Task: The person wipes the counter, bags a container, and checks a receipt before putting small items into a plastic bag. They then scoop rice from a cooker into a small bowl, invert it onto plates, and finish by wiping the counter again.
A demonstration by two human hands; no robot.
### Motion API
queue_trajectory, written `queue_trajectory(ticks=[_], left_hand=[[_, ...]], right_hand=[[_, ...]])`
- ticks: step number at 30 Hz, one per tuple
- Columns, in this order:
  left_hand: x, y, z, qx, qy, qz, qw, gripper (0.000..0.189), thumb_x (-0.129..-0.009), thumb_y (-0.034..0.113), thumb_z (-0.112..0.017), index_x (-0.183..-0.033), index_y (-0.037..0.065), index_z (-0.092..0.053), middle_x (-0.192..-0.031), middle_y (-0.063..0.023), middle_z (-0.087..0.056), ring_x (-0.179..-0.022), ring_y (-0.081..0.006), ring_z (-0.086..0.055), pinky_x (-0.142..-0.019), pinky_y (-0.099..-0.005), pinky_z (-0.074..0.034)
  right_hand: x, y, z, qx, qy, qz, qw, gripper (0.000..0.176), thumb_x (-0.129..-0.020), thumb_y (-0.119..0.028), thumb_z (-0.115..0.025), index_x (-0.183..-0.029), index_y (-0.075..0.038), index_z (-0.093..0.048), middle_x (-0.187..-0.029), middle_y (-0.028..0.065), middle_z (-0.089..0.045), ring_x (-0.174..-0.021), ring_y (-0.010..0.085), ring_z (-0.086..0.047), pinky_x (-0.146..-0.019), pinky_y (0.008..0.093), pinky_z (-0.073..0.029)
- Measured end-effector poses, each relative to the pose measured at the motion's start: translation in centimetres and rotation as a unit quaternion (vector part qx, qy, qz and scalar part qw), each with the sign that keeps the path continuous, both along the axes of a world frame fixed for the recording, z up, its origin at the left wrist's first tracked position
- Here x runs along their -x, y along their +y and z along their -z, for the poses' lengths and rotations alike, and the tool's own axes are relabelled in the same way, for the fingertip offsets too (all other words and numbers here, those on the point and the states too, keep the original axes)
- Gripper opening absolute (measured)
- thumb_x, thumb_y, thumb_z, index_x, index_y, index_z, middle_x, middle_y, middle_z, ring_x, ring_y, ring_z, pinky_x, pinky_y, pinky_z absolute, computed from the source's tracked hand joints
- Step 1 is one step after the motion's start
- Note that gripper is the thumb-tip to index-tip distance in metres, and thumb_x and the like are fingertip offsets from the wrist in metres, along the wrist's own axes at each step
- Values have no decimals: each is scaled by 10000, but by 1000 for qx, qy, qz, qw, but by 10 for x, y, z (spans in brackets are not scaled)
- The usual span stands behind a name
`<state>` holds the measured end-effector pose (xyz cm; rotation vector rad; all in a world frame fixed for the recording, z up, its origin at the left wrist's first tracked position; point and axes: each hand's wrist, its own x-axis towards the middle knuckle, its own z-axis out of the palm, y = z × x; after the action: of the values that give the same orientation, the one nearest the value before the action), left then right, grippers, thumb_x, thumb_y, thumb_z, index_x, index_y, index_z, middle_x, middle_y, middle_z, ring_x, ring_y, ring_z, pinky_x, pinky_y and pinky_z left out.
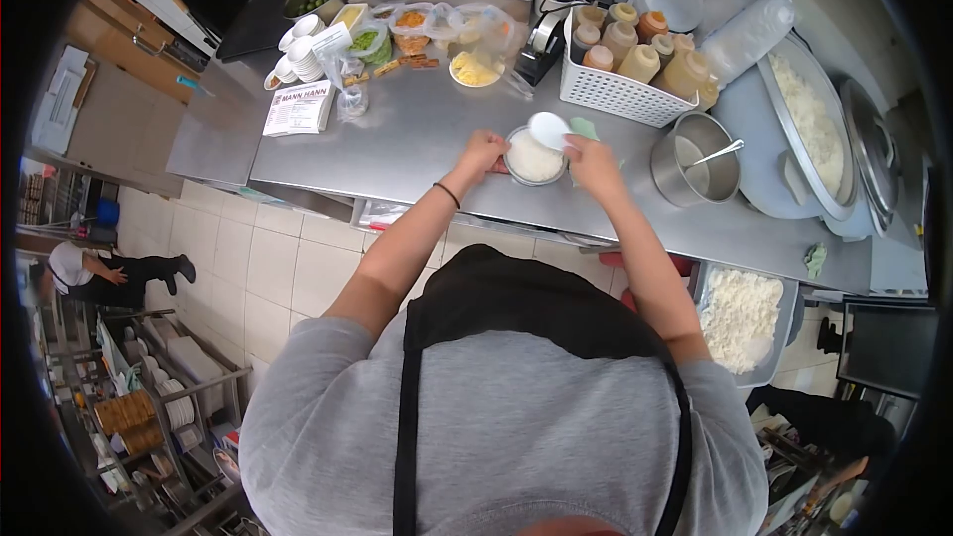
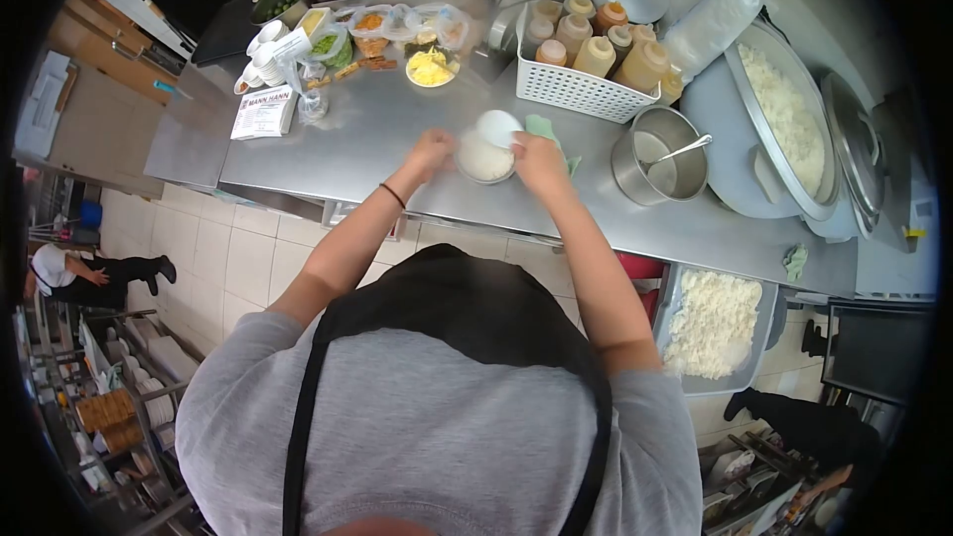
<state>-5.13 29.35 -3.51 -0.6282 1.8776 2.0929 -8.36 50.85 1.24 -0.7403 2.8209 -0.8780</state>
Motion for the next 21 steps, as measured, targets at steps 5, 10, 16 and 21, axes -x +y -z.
queue_trajectory(ticks=[5,10,16,21], left_hand=[[-24,27,37,-193,12,-110,975,126,-833,85,-555,-838,-2,-464,-774,-94,-528,-696,-192,-574,-688,-346,-551],[-31,44,33,-224,38,-161,960,124,-844,51,-530,-802,21,-418,-806,-103,-517,-705,-205,-572,-717,-353,-546],[-30,43,30,-220,52,-145,963,120,-840,45,-534,-815,13,-420,-809,-106,-518,-706,-207,-573,-720,-360,-543],[-34,46,21,-203,49,-156,965,113,-832,37,-535,-826,9,-426,-813,-107,-519,-726,-212,-576,-724,-357,-541]], right_hand=[[-24,10,24,-3,5,87,996,272,-812,-158,-534,-1044,-26,-583,-867,247,-590,-819,375,-584,-733,446,-462],[-34,-24,41,-26,25,70,997,261,-829,-165,-518,-1043,-36,-593,-830,226,-608,-804,362,-591,-715,431,-468],[0,-11,-2,12,-32,13,999,223,-813,-163,-535,-967,-25,-619,-843,229,-607,-816,362,-591,-722,428,-460],[16,-6,15,-66,-50,-56,995,247,-807,-197,-535,-955,-18,-619,-855,205,-612,-816,360,-590,-731,408,-457]])
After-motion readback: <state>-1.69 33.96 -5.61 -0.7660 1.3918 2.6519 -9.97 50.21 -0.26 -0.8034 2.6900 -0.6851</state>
